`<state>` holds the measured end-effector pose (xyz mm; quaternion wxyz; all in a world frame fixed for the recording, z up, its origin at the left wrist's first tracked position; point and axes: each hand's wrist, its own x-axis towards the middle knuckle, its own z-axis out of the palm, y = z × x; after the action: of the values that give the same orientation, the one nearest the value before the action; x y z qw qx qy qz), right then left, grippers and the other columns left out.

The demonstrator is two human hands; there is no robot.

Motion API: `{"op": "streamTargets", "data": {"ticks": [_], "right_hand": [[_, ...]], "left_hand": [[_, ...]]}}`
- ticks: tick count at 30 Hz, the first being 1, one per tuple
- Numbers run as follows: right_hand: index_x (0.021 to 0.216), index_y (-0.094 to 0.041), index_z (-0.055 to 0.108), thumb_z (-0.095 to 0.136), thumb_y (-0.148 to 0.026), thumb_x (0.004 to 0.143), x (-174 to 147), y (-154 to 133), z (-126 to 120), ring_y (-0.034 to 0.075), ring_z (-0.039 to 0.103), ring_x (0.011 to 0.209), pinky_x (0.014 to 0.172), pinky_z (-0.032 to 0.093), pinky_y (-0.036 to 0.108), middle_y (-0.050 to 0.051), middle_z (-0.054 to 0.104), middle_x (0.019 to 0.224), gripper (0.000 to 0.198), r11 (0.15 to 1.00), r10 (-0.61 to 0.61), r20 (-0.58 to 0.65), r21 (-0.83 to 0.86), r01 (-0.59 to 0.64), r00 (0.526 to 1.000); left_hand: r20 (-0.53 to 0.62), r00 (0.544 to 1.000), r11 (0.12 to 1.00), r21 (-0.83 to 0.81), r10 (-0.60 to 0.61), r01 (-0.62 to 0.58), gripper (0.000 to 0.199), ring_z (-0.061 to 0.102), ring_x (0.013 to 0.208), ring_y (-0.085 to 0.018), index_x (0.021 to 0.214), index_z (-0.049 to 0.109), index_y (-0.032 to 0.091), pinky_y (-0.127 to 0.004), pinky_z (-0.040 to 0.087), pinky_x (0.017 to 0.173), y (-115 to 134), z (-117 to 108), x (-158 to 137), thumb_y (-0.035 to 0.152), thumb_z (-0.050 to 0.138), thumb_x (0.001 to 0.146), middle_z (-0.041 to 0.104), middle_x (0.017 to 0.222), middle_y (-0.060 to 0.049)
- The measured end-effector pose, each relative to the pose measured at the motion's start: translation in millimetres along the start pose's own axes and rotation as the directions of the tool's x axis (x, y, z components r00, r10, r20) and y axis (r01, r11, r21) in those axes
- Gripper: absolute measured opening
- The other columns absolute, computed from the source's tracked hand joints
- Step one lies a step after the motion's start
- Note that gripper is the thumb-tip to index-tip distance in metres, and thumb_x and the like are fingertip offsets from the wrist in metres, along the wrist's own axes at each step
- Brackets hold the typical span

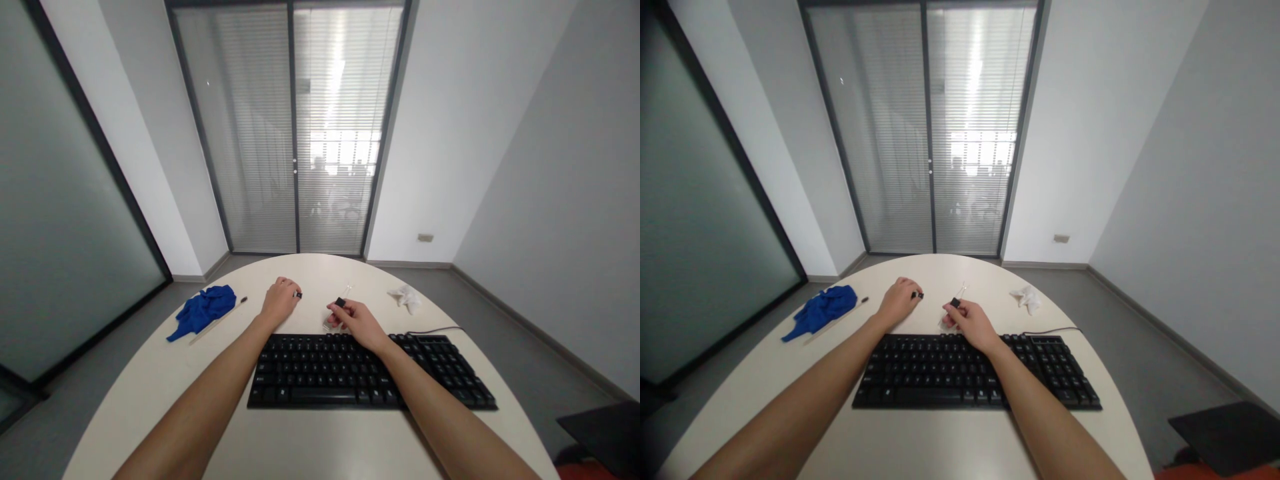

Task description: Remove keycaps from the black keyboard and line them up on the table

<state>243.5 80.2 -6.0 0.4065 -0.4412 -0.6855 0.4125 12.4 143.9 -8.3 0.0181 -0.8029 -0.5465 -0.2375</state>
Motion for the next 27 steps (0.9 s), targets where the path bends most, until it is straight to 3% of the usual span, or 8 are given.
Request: {"op": "streamTargets", "data": {"ticks": [27], "right_hand": [[0.090,-0.015,0.065,0.055,-0.057,0.085,-1.1,-2.3,0.7,0.015,0.064,0.064,0.054,0.046,0.023,0.006,0.073,0.078,0.043,0.998,0.045,0.002,0.033,-0.045,0.999]], "left_hand": [[-0.016,0.999,0.999,-0.011,-0.034,0.034,0.015,0.050,0.112,-0.026,0.095,0.069,0.020,-0.037,0.041,0.097,-8.4,9.1,3.6,0.019,0.061,0.083,0.067,0.105,-0.008]]}}
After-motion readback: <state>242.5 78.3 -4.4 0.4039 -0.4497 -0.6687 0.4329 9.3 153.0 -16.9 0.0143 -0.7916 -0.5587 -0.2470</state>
